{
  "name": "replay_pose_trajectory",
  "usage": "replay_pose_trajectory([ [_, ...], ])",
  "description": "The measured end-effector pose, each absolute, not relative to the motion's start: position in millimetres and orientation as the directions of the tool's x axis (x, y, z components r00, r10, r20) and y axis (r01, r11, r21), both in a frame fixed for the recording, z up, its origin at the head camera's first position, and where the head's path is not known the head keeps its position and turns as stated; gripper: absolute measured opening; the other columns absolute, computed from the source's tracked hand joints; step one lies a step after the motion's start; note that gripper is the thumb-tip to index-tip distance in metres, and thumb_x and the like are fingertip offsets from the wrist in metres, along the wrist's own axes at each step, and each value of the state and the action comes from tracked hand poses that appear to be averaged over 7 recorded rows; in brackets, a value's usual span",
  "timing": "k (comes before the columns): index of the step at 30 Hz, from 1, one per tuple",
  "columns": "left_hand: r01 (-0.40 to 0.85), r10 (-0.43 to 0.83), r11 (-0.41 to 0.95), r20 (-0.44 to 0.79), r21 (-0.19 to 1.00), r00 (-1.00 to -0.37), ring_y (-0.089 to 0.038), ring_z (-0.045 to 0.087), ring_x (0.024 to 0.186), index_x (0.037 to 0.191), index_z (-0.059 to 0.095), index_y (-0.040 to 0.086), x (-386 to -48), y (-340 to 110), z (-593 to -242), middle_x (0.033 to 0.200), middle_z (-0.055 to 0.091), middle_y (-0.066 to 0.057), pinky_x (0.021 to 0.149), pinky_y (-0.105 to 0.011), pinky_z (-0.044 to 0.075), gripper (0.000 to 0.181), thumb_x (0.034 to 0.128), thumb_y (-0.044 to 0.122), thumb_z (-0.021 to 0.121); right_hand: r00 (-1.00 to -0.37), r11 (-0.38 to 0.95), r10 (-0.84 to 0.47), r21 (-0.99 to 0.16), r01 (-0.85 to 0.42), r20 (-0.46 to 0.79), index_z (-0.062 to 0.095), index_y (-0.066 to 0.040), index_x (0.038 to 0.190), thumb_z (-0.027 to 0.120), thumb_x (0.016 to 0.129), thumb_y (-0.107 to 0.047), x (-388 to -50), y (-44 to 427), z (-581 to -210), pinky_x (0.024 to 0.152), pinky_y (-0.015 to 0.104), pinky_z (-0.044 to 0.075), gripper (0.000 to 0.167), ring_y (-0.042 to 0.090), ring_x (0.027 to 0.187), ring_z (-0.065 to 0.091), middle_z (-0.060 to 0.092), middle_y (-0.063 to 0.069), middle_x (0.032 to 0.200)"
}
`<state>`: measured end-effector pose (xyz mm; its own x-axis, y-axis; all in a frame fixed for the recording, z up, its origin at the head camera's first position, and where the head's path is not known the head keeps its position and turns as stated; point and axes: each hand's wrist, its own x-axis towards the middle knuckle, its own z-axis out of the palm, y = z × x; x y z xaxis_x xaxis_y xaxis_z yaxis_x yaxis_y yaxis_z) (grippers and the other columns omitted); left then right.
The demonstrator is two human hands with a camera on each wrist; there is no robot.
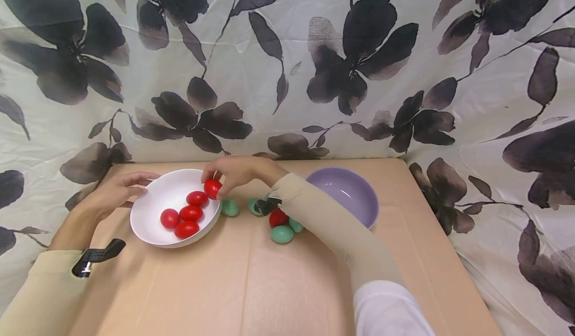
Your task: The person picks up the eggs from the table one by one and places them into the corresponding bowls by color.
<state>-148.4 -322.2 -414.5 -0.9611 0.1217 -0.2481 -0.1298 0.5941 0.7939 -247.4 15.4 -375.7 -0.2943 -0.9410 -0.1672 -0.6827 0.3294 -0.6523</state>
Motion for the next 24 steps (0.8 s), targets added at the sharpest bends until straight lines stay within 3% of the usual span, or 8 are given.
replay_pose_trajectory([
  [9, -0.133, 0.106, 0.59, -0.239, 0.797, -0.965, -0.045, 0.053, 0.123, 0.148, 0.048, 0.005, -135.7, -317.3, -415.6, 0.149, 0.042, -0.03, 0.087, -0.049, 0.059, 0.046, 0.1021, 0.007, 0.049, -0.264, 0.327, -0.945, -0.63, -0.705, -0.195, 0.062, -0.01, 0.133, 0.08, 0.086, -0.017, -234.3, 3.9, -376.5, 0.091, 0.017, 0.052, 0.051, 0.01, 0.114, 0.058, 0.063, -0.004, 0.124],
  [16, -0.128, 0.11, 0.588, -0.236, 0.799, -0.965, -0.047, 0.051, 0.126, 0.149, 0.048, 0.006, -127.8, -318.1, -417.0, 0.15, 0.042, -0.03, 0.09, -0.052, 0.057, 0.046, 0.1026, 0.007, 0.049, -0.228, 0.324, -0.945, -0.6, -0.731, -0.233, 0.063, -0.009, 0.132, 0.08, 0.086, -0.016, -223.8, -6.9, -377.9, 0.101, 0.028, 0.051, 0.049, 0.01, 0.115, 0.057, 0.062, -0.003, 0.123],
  [24, -0.118, 0.134, 0.598, -0.244, 0.793, -0.96, -0.047, 0.05, 0.127, 0.149, 0.048, 0.006, -129.8, -326.0, -415.3, 0.15, 0.042, -0.029, 0.089, -0.051, 0.058, 0.046, 0.1027, 0.008, 0.049, -0.276, 0.417, -0.9, -0.483, -0.77, -0.337, 0.063, -0.015, 0.129, 0.08, 0.085, -0.017, -211.7, -29.3, -377.4, 0.089, 0.017, 0.05, 0.047, 0.01, 0.112, 0.055, 0.061, -0.005, 0.122],
])
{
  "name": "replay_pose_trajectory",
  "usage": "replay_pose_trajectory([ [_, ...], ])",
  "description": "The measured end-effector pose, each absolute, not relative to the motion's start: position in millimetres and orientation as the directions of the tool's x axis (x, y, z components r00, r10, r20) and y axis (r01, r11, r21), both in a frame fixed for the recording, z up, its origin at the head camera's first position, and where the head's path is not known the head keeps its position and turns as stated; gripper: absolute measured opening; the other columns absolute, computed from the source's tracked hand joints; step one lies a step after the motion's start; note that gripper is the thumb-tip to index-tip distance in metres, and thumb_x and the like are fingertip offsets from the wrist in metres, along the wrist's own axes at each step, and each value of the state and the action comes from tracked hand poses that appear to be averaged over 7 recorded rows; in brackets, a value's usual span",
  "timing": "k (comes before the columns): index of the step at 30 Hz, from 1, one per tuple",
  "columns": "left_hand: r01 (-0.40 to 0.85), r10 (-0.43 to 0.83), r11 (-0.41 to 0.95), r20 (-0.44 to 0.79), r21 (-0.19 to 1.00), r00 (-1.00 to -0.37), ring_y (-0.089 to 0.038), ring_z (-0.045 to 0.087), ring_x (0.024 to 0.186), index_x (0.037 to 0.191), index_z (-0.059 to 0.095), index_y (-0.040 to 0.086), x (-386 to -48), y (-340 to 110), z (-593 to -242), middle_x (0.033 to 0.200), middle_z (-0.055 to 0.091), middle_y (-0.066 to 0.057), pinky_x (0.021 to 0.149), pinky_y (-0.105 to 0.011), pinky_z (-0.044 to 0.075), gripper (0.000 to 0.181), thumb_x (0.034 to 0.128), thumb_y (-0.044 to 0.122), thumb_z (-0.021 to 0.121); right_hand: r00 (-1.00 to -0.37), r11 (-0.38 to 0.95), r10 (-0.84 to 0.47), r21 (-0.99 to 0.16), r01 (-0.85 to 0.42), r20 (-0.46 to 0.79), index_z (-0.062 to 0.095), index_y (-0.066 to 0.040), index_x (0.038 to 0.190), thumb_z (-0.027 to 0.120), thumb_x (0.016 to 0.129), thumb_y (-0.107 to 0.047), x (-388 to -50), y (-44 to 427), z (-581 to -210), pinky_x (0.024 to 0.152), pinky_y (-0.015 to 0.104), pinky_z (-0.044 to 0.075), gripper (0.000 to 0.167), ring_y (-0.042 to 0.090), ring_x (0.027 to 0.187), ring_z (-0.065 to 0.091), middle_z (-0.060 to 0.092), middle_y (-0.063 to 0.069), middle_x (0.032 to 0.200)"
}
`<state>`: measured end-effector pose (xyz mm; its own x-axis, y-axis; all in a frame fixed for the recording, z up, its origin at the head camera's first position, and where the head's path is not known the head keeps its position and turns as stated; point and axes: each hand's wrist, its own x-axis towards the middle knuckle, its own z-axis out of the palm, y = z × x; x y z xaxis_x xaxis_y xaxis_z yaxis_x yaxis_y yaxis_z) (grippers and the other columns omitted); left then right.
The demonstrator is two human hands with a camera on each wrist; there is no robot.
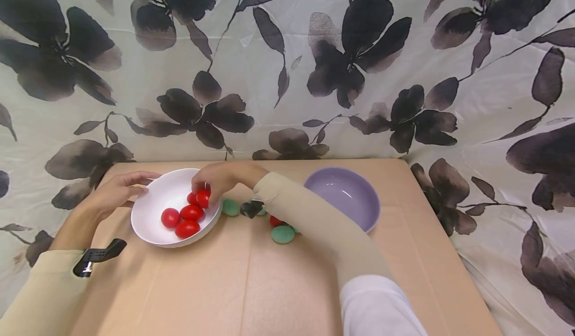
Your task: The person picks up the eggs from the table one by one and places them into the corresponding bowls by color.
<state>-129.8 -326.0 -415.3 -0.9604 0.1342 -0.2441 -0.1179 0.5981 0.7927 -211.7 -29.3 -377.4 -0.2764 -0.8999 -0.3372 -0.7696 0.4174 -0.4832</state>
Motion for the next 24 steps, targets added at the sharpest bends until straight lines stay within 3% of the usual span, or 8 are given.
replay_pose_trajectory([
  [11, -0.137, 0.111, 0.597, -0.25, 0.791, -0.962, -0.046, 0.049, 0.127, 0.149, 0.047, 0.006, -111.8, -320.0, -416.2, 0.15, 0.041, -0.03, 0.089, -0.05, 0.057, 0.046, 0.1034, 0.009, 0.047, -0.228, 0.436, -0.853, -0.402, -0.805, -0.469, 0.062, -0.015, 0.127, 0.083, 0.082, -0.019, -184.7, -46.2, -381.4, 0.084, 0.018, 0.052, 0.05, 0.011, 0.104, 0.055, 0.062, -0.004, 0.112],
  [24, -0.133, 0.128, 0.598, -0.258, 0.79, -0.958, -0.049, 0.049, 0.128, 0.149, 0.047, 0.006, -127.3, -327.1, -414.1, 0.151, 0.04, -0.031, 0.089, -0.049, 0.058, 0.047, 0.1023, 0.008, 0.048, -0.276, 0.497, -0.81, -0.356, -0.791, -0.518, 0.066, -0.016, 0.12, 0.08, 0.086, -0.014, -186.1, -54.8, -380.7, 0.084, 0.018, 0.052, 0.037, 0.012, 0.106, 0.055, 0.064, -0.004, 0.113],
])
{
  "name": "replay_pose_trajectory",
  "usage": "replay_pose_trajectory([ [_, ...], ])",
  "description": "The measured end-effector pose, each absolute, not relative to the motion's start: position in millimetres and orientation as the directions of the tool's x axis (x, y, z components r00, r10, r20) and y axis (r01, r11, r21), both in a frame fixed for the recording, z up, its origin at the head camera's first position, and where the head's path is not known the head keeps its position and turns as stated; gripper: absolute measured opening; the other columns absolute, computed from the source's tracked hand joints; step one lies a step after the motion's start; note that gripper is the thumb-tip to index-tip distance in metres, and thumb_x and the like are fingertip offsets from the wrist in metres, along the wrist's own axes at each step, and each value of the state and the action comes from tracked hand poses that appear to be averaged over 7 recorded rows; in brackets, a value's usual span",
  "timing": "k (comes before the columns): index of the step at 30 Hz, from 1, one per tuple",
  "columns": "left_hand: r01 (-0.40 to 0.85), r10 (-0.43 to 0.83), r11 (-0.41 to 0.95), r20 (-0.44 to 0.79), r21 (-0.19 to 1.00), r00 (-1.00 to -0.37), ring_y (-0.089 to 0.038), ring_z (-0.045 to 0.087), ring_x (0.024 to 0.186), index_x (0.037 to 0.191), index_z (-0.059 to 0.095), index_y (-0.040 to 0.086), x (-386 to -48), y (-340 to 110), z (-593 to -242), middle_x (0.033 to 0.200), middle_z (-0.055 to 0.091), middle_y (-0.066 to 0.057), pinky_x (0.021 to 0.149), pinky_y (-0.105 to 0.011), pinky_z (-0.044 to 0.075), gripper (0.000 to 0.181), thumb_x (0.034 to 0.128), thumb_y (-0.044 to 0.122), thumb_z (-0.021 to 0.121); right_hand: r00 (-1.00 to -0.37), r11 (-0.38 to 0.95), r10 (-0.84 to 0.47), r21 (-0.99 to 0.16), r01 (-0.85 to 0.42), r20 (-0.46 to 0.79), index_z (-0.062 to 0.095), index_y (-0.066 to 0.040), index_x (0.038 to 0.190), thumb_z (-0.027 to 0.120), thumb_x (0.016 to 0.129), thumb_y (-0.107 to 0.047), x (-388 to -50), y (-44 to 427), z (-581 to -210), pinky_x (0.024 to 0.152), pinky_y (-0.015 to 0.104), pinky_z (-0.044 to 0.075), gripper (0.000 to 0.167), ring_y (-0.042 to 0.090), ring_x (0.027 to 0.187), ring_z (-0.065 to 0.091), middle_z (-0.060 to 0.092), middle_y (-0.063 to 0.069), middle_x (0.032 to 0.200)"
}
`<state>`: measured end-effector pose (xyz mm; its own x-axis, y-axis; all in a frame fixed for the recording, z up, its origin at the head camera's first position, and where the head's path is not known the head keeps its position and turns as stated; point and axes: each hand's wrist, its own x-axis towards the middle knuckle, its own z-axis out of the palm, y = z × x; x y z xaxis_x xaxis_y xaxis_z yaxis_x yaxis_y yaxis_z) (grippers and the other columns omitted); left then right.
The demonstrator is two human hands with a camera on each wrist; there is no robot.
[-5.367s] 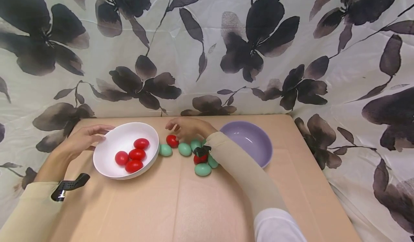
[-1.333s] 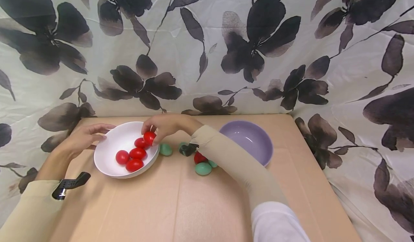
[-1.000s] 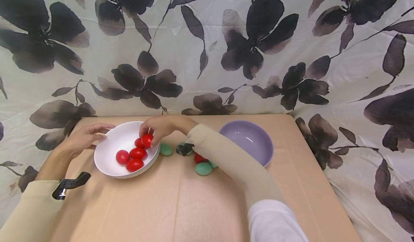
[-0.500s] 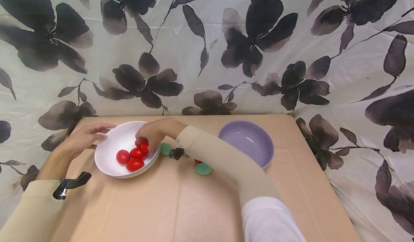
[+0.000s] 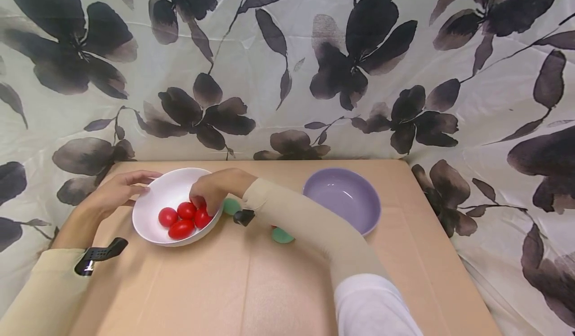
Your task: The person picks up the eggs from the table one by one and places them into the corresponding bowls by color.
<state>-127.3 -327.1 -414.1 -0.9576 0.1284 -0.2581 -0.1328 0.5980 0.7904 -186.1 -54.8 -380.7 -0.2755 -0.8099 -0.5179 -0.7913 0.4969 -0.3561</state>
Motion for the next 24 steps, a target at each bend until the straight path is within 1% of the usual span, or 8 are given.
replay_pose_trajectory([
  [3, -0.126, 0.134, 0.596, -0.253, 0.793, -0.958, -0.049, 0.048, 0.129, 0.149, 0.047, 0.007, -133.1, -326.9, -416.3, 0.152, 0.04, -0.03, 0.089, -0.05, 0.058, 0.047, 0.1022, 0.008, 0.049, -0.263, 0.472, -0.84, -0.399, -0.787, -0.475, 0.066, -0.013, 0.122, 0.077, 0.088, -0.012, -192.6, -50.2, -380.6, 0.086, 0.017, 0.051, 0.035, 0.012, 0.106, 0.056, 0.064, -0.003, 0.115],
  [9, -0.119, 0.136, 0.601, -0.248, 0.79, -0.959, -0.049, 0.045, 0.131, 0.15, 0.047, 0.008, -143.9, -328.1, -420.1, 0.153, 0.038, -0.03, 0.092, -0.053, 0.056, 0.047, 0.1026, 0.01, 0.05, -0.237, 0.415, -0.897, -0.53, -0.74, -0.373, 0.066, -0.009, 0.128, 0.074, 0.09, -0.009, -207.5, -39.0, -377.8, 0.091, 0.014, 0.049, 0.039, 0.012, 0.11, 0.059, 0.066, 0.002, 0.122],
  [15, -0.124, 0.136, 0.598, -0.252, 0.792, -0.958, -0.048, 0.047, 0.13, 0.15, 0.047, 0.009, -143.0, -328.4, -420.4, 0.153, 0.039, -0.03, 0.091, -0.052, 0.057, 0.047, 0.1029, 0.01, 0.049, -0.213, 0.347, -0.935, -0.621, -0.703, -0.282, 0.065, -0.006, 0.131, 0.073, 0.092, -0.009, -210.9, -25.5, -371.2, 0.098, 0.02, 0.05, 0.04, 0.018, 0.117, 0.062, 0.067, 0.008, 0.128],
  [20, -0.12, 0.136, 0.596, -0.248, 0.794, -0.959, -0.048, 0.046, 0.131, 0.15, 0.047, 0.009, -140.6, -329.0, -420.3, 0.152, 0.039, -0.029, 0.093, -0.054, 0.056, 0.047, 0.1033, 0.01, 0.048, -0.223, 0.322, -0.947, -0.661, -0.678, -0.234, 0.065, -0.005, 0.131, 0.073, 0.092, -0.01, -209.3, -12.5, -368.1, 0.1, 0.023, 0.05, 0.041, 0.022, 0.12, 0.062, 0.066, 0.01, 0.13],
  [24, -0.119, 0.139, 0.593, -0.246, 0.797, -0.959, -0.048, 0.045, 0.132, 0.15, 0.047, 0.008, -138.7, -328.8, -419.8, 0.152, 0.039, -0.029, 0.094, -0.055, 0.055, 0.047, 0.1034, 0.01, 0.048, -0.25, 0.313, -0.949, -0.652, -0.691, -0.191, 0.066, -0.007, 0.129, 0.072, 0.092, -0.01, -205.0, 2.2, -366.3, 0.1, 0.026, 0.052, 0.037, 0.019, 0.118, 0.063, 0.067, 0.005, 0.126],
])
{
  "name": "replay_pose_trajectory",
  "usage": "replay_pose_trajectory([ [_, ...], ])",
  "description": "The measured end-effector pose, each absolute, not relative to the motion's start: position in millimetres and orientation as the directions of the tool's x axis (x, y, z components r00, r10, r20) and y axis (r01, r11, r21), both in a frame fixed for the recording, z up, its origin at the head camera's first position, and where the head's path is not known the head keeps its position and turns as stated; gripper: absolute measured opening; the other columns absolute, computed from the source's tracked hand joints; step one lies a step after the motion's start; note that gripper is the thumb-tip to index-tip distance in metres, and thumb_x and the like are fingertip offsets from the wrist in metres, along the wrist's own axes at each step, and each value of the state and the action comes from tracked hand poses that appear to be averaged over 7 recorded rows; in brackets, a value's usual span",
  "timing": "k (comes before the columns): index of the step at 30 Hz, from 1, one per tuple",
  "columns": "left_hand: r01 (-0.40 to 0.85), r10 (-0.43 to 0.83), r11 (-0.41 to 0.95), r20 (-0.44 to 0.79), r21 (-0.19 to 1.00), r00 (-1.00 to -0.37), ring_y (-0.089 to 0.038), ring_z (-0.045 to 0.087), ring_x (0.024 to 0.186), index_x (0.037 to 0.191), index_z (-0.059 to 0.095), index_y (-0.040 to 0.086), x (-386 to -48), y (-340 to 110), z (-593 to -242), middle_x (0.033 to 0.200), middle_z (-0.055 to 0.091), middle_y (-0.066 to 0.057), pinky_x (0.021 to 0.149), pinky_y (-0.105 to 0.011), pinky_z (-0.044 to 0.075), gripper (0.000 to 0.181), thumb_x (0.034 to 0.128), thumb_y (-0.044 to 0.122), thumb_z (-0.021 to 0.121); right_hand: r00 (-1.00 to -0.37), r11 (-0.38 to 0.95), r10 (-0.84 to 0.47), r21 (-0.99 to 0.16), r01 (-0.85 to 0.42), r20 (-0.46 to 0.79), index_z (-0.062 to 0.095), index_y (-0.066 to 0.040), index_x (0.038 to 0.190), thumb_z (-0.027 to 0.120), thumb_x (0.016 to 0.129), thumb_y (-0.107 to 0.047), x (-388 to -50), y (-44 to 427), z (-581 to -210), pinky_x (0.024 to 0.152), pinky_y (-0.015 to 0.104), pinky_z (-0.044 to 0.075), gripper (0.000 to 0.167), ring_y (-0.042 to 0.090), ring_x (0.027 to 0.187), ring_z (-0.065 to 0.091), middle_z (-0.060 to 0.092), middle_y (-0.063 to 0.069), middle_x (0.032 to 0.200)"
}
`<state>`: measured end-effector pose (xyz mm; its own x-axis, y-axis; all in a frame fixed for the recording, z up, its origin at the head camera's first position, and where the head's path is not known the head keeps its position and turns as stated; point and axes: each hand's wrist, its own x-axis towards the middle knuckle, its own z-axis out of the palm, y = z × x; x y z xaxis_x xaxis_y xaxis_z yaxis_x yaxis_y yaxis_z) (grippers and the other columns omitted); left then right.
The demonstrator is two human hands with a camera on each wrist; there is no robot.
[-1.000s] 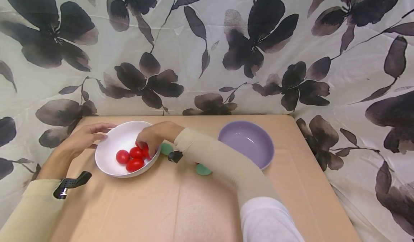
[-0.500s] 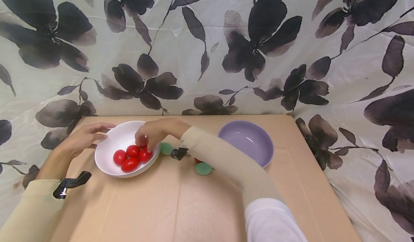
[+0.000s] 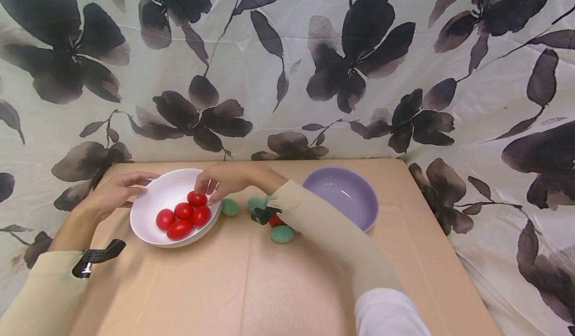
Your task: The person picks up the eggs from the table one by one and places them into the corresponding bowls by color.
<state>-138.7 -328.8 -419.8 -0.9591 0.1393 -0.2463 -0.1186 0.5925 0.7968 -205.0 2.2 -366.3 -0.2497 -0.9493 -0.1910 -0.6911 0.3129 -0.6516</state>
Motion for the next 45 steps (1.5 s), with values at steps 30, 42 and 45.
replay_pose_trajectory([
  [30, -0.103, 0.144, 0.607, -0.237, 0.788, -0.961, -0.047, 0.051, 0.127, 0.152, 0.045, 0.006, -132.9, -333.8, -419.8, 0.151, 0.041, -0.03, 0.089, -0.05, 0.058, 0.048, 0.104, 0.011, 0.048, -0.424, 0.384, -0.899, -0.668, -0.637, -0.112, 0.065, -0.008, 0.13, 0.074, 0.092, -0.009, -170.6, 101.9, -369.6, 0.103, 0.029, 0.05, 0.039, 0.018, 0.118, 0.065, 0.067, 0.0, 0.123],
  [42, -0.103, 0.15, 0.604, -0.239, 0.79, -0.959, -0.048, 0.05, 0.128, 0.151, 0.045, 0.006, -132.5, -331.7, -420.2, 0.151, 0.039, -0.031, 0.089, -0.05, 0.058, 0.048, 0.1038, 0.011, 0.048, -0.456, 0.408, -0.88, -0.696, -0.591, -0.128, 0.064, -0.002, 0.129, 0.072, 0.09, 0.001, -167.3, 132.3, -394.0, 0.104, 0.037, 0.051, 0.04, 0.025, 0.119, 0.064, 0.067, 0.013, 0.128],
  [45, -0.1, 0.155, 0.602, -0.238, 0.792, -0.959, -0.047, 0.051, 0.126, 0.151, 0.045, 0.006, -132.6, -331.2, -419.7, 0.151, 0.04, -0.031, 0.089, -0.05, 0.058, 0.048, 0.1037, 0.01, 0.048, -0.474, 0.432, -0.869, -0.687, -0.584, -0.142, 0.064, -0.002, 0.13, 0.072, 0.09, 0.002, -167.3, 139.6, -402.3, 0.103, 0.038, 0.052, 0.041, 0.024, 0.119, 0.064, 0.066, 0.013, 0.128],
])
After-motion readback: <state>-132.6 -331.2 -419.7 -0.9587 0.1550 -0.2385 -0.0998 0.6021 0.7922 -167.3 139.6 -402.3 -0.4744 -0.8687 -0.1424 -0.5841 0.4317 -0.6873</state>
